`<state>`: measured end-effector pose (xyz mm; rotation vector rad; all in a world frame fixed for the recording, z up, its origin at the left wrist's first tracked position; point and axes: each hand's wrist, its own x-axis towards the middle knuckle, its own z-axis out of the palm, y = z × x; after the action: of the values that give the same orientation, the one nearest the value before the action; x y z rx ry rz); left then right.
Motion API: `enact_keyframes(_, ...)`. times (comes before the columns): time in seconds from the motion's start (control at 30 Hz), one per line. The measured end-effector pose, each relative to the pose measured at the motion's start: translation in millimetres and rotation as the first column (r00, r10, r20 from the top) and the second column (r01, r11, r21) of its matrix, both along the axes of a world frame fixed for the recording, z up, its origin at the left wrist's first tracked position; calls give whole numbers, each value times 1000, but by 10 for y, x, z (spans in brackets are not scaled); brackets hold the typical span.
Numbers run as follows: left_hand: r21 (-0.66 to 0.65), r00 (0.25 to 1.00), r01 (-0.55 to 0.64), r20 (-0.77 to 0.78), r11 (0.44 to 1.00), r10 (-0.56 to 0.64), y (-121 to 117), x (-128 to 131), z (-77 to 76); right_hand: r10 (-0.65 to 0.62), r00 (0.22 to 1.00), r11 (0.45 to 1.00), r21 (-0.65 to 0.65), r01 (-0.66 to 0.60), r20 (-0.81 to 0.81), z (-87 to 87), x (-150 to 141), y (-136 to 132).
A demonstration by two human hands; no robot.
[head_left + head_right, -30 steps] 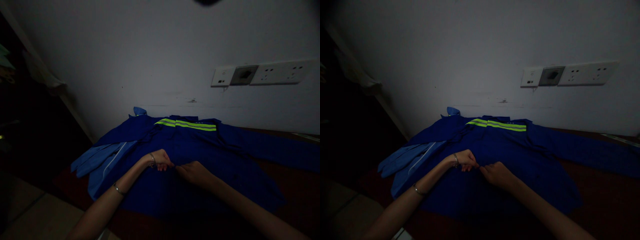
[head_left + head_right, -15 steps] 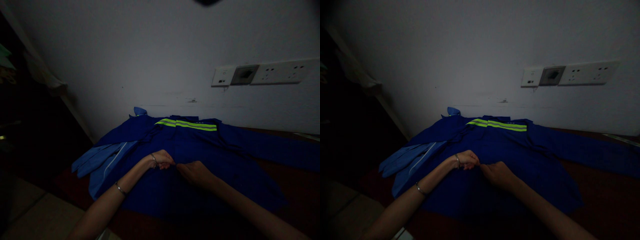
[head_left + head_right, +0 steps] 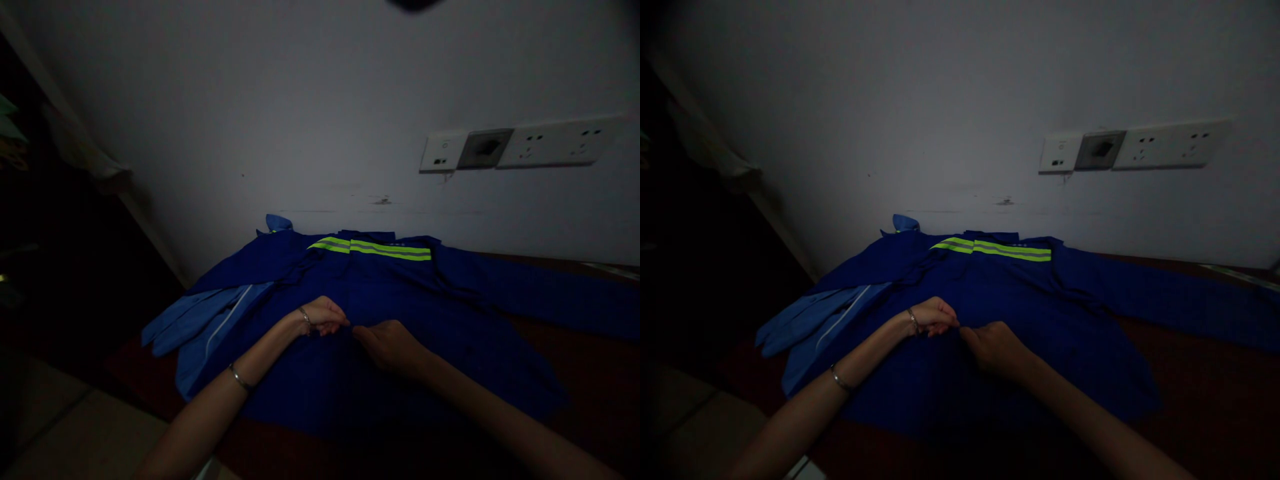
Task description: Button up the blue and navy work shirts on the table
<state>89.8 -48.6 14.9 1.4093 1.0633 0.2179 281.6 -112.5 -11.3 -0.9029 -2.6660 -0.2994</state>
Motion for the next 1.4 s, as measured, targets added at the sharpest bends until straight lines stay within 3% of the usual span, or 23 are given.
enact_keyframes(0.3,-17,997,-54,51,998,55,-33,23,73,-86,996,993,-86,83,-30,13,-5,-10)
enact_keyframes(0.5,-55,985,-119,118,991,125,-40,57,34,-282,926,918,-353,183,-252,87,-57,-18)
enact_keyframes(0.6,-80,979,-148,129,986,157,-59,77,43,-336,898,886,-420,199,-284,133,-69,-19)
enact_keyframes(0.87,-91,973,-187,117,978,197,-124,120,124,-374,923,909,-232,347,-87,202,-98,-50)
enact_keyframes(1.03,27,999,-35,-2,999,35,-78,28,178,-361,932,925,-121,360,20,195,-129,-73)
enact_keyframes(1.17,89,994,87,-77,992,-80,-21,-82,202,-340,940,936,-95,339,16,176,-127,-76)
enact_keyframes(1.4,75,985,163,-72,984,-158,-17,-79,102,-340,940,934,-107,341,28,169,-123,-80)
